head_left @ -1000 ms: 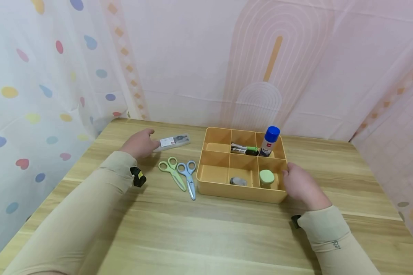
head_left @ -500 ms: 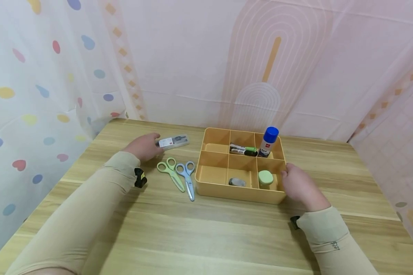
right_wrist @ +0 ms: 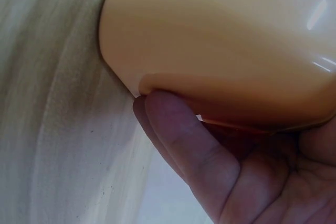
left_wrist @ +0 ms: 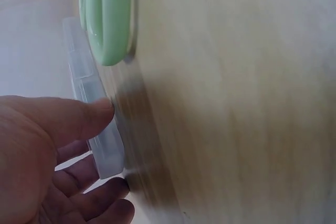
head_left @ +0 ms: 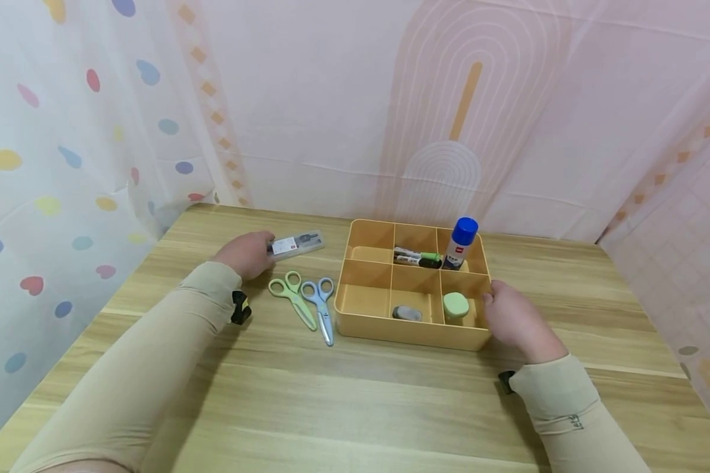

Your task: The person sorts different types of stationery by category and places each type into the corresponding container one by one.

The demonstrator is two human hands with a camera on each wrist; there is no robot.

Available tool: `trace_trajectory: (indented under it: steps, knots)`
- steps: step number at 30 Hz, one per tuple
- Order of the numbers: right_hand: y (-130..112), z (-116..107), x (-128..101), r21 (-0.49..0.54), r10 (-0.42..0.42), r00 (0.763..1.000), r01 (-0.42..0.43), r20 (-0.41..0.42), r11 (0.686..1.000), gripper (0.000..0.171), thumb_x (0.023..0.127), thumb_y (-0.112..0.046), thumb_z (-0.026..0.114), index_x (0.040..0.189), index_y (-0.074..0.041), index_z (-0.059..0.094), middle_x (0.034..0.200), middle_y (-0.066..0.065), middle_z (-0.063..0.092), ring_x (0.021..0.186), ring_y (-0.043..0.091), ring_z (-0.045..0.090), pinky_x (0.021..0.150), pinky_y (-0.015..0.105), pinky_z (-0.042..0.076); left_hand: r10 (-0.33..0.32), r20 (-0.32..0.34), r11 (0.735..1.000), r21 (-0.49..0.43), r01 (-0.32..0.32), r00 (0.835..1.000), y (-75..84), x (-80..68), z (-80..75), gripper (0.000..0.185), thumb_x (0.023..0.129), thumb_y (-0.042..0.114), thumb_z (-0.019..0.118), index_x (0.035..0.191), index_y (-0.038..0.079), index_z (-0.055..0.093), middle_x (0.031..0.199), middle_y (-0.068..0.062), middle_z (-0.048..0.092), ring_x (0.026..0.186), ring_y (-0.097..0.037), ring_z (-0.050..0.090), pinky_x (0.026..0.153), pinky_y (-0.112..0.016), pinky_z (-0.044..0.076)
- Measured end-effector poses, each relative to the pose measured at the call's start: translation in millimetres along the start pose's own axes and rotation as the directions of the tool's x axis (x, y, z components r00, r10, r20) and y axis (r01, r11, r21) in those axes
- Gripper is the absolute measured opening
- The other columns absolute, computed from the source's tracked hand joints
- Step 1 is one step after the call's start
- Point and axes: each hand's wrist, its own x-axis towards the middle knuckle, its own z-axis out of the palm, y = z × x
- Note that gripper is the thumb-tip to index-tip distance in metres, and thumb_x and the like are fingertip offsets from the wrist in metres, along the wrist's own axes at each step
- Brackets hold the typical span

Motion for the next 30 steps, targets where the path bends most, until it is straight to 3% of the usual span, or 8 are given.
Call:
trace_trajectory:
  steps: [9,19,27,30]
  knots:
    - [0.1,0.9,1.4,-0.013,-0.011,1.0,0.011,-0.007,1.0,0.046,0.112,-0.015,0.032,0.144,0.015,0.044,0.115,0.026,0.065,0.096,0.035,0.06,0.081,0.048,0.052,0.007,-0.019,0.998,0.056,-0.006,1.0,-1.3,-1.8,-0.3,0.048,0.098,0.016,0.067,0.141,-0.004,0.058,0.129,-0.026,0.069,0.102,-0.035,0.066,0.098,-0.059,0.052]
    - [-0.4,1.0,0.2,-0.009,-0.019,1.0,0.019,-0.011,1.0,0.047,0.111,-0.014,0.032,0.145,0.017,0.042,0.126,0.032,0.063,0.102,0.037,0.061,0.091,0.056,0.053,-0.001,-0.031,0.999,0.034,0.002,1.0,-2.8,-2.3,-1.4,0.052,0.097,0.016,0.068,0.144,-0.005,0.056,0.131,-0.027,0.068,0.104,-0.037,0.066,0.098,-0.06,0.052]
    - [-1.4,0.1,-0.5,-0.005,-0.016,1.0,0.016,-0.008,1.0,0.048,0.111,-0.015,0.031,0.147,0.016,0.041,0.13,0.033,0.063,0.101,0.036,0.061,0.09,0.054,0.054,-0.025,-0.046,1.0,-0.008,0.025,0.999,0.5,-6.4,-8.5,0.054,0.097,0.016,0.065,0.145,-0.006,0.054,0.133,-0.029,0.066,0.11,-0.04,0.065,0.1,-0.062,0.051]
    - [-1.3,-0.4,-0.6,0.006,-0.012,1.0,0.012,-0.004,1.0,0.048,0.112,-0.015,0.031,0.147,0.016,0.041,0.124,0.03,0.064,0.099,0.035,0.061,0.084,0.049,0.054,-0.024,-0.061,1.0,-0.009,0.024,0.998,-0.2,-5.6,-8.2,0.054,0.098,0.017,0.065,0.145,-0.006,0.054,0.133,-0.028,0.066,0.108,-0.039,0.065,0.099,-0.061,0.051]
